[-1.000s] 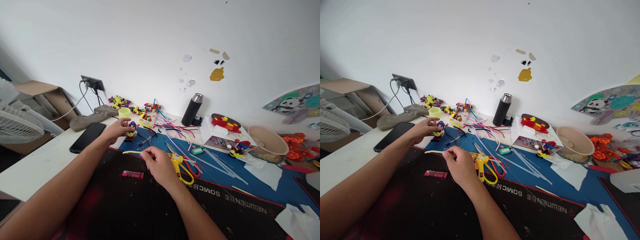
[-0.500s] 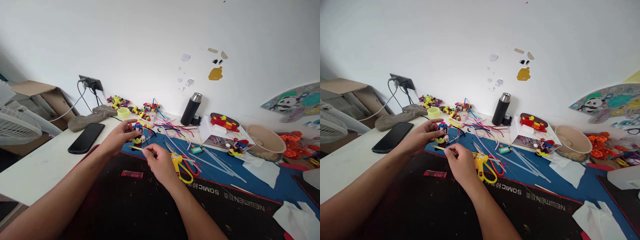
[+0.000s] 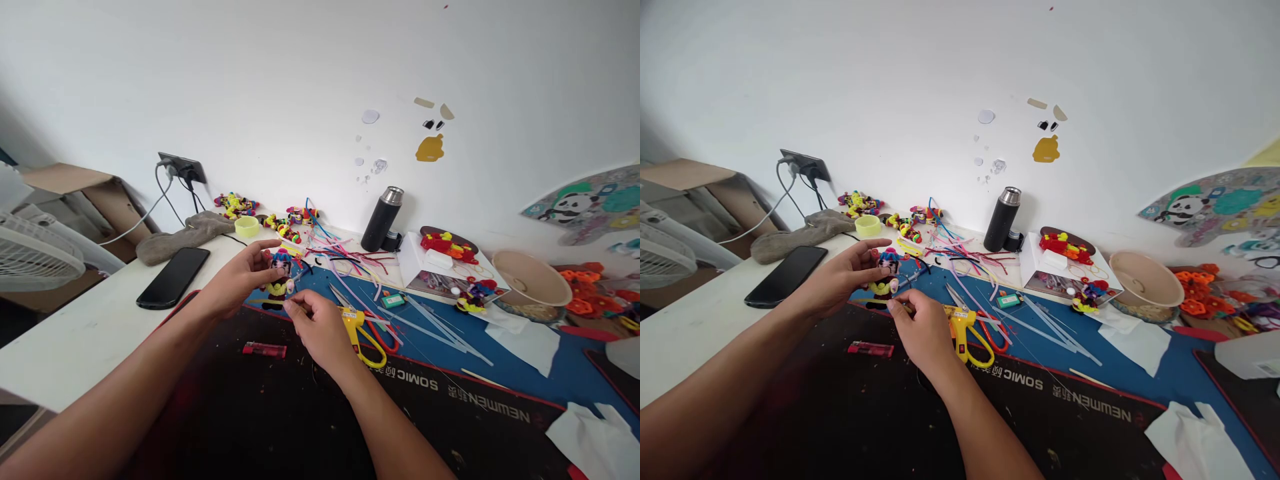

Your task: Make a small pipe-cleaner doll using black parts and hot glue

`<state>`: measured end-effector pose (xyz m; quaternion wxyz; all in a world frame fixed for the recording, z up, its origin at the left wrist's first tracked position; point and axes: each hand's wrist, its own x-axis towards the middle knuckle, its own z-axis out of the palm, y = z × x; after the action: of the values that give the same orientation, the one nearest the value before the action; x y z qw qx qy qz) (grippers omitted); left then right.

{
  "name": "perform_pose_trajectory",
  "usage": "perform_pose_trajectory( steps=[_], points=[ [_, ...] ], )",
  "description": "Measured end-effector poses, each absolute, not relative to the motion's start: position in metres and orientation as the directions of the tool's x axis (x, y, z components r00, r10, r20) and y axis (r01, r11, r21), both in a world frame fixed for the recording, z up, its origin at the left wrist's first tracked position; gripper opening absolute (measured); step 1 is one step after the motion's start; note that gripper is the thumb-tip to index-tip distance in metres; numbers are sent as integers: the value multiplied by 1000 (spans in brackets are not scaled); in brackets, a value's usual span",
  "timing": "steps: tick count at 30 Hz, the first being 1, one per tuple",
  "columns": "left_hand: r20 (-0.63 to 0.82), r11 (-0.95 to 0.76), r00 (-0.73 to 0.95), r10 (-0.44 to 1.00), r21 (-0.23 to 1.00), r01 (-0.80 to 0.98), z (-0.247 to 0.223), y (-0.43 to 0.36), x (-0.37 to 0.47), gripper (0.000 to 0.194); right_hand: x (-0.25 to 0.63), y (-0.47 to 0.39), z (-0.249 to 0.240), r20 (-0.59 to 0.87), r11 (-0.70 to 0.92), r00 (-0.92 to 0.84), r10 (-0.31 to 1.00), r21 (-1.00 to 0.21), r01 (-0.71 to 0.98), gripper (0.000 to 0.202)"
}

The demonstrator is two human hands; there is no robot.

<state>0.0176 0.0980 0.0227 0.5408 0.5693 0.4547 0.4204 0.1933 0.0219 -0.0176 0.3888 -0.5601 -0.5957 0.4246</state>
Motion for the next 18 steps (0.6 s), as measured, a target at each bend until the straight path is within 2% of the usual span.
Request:
perform_pose_trajectory(
  steps=[18],
  points=[
    [-78, 78, 246, 966, 997, 12, 23, 93, 19, 80, 193, 22, -16, 49, 67, -58, 997, -933, 353, 25]
  ],
)
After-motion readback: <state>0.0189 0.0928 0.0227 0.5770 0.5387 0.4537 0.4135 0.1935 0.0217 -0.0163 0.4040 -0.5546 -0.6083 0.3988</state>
